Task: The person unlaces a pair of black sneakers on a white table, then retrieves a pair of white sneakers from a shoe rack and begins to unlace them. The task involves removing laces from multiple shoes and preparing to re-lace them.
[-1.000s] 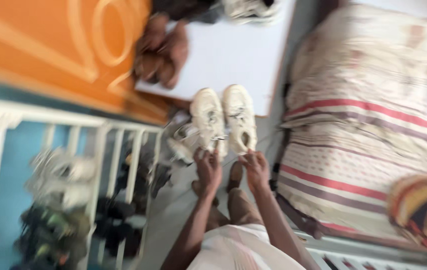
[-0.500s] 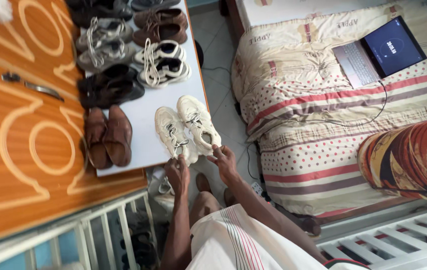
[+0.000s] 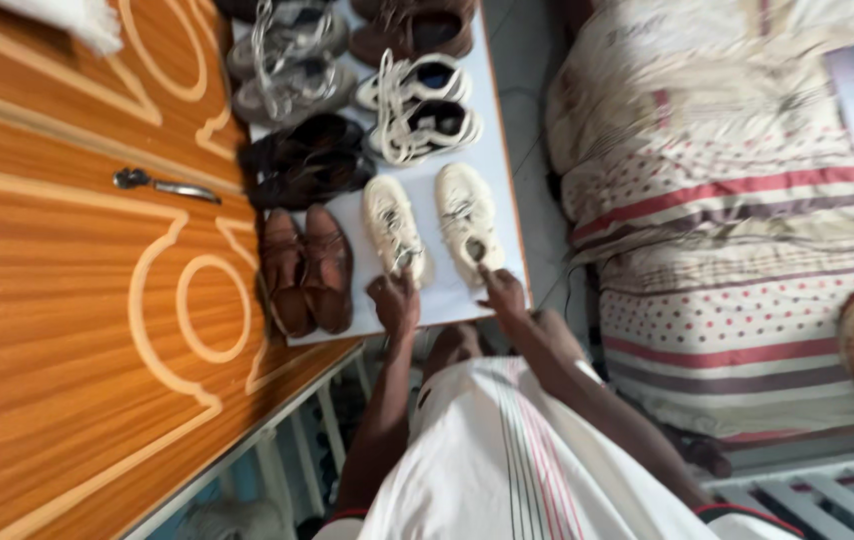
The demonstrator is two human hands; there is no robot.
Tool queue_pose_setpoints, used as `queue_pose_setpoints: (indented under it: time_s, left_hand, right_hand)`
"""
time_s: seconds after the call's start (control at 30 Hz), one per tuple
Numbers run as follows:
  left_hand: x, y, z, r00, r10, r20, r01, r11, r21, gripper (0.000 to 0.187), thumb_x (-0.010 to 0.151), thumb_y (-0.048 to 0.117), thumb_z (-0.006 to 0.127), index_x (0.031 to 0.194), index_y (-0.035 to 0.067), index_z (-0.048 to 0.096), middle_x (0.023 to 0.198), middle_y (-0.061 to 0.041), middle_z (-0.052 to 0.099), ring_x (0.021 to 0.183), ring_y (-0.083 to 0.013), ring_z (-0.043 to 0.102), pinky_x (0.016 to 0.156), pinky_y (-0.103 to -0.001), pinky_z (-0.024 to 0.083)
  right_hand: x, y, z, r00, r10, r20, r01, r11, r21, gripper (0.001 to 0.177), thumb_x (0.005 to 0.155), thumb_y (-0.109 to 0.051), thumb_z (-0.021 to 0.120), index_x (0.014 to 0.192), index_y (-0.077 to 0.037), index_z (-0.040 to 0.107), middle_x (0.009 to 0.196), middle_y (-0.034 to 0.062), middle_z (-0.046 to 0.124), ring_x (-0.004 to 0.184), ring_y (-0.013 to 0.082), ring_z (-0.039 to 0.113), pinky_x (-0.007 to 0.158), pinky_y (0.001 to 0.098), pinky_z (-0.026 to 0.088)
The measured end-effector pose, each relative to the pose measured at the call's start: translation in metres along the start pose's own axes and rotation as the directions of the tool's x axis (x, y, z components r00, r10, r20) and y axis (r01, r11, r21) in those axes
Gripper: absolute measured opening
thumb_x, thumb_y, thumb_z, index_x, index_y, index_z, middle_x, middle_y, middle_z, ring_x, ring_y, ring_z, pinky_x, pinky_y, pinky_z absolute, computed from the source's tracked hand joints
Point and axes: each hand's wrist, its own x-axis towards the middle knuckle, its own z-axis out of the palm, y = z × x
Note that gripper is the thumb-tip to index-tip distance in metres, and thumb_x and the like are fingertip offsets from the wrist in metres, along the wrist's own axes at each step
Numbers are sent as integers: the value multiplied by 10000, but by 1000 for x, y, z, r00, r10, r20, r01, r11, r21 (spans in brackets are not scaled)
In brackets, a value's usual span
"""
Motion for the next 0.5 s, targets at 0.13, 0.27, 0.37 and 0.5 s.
queue_pose_setpoints:
  time_s: [0.13, 0.27, 0.37, 0.5]
  left_hand:
    - [-11, 43, -19, 944, 279, -178, -317, 918, -240, 362, 998, 320, 721, 1113, 25, 545, 1028, -153, 636, 924, -274, 672, 791, -416, 574]
    - [-12, 98, 3, 935, 353, 33, -328, 896, -298, 341, 944, 203, 781, 1172, 37, 588, 1042, -149, 654, 875, -318, 663, 809, -444, 546]
    - [-2, 113, 22, 903, 420, -89, -429, 874, -228, 498, 776, 137, 783, 1215, 9, 585, 1042, -208, 626, 964, -412, 634, 842, -475, 528]
    - [11, 106, 36, 969, 247, 24, -226, 920, -320, 340, 912, 101, 728, 1220, 26, 604, 1090, -191, 675, 989, -369, 677, 871, -459, 540]
  right_hand:
    - [5, -41, -1, 850, -517, -105, 339, 688, -641, 709, 858, -533, 865, 1203, 12, 570, 1167, 207, 530, 1029, 348, 589, 835, 512, 549]
    - [10, -80, 10, 750, -656, 87, 462, 425, -779, 768, 766, -420, 911, 1331, -63, 532, 1241, 218, 583, 1139, 401, 581, 900, 532, 524]
    - [12, -96, 15, 820, -562, 104, 376, 393, -839, 620, 795, -294, 841, 1324, -97, 584, 1212, 193, 647, 1041, 401, 651, 829, 518, 541]
    - [18, -106, 11, 774, -630, 70, 472, 499, -726, 253, 1005, -288, 692, 1123, -67, 731, 1034, 149, 764, 887, 305, 759, 792, 435, 596]
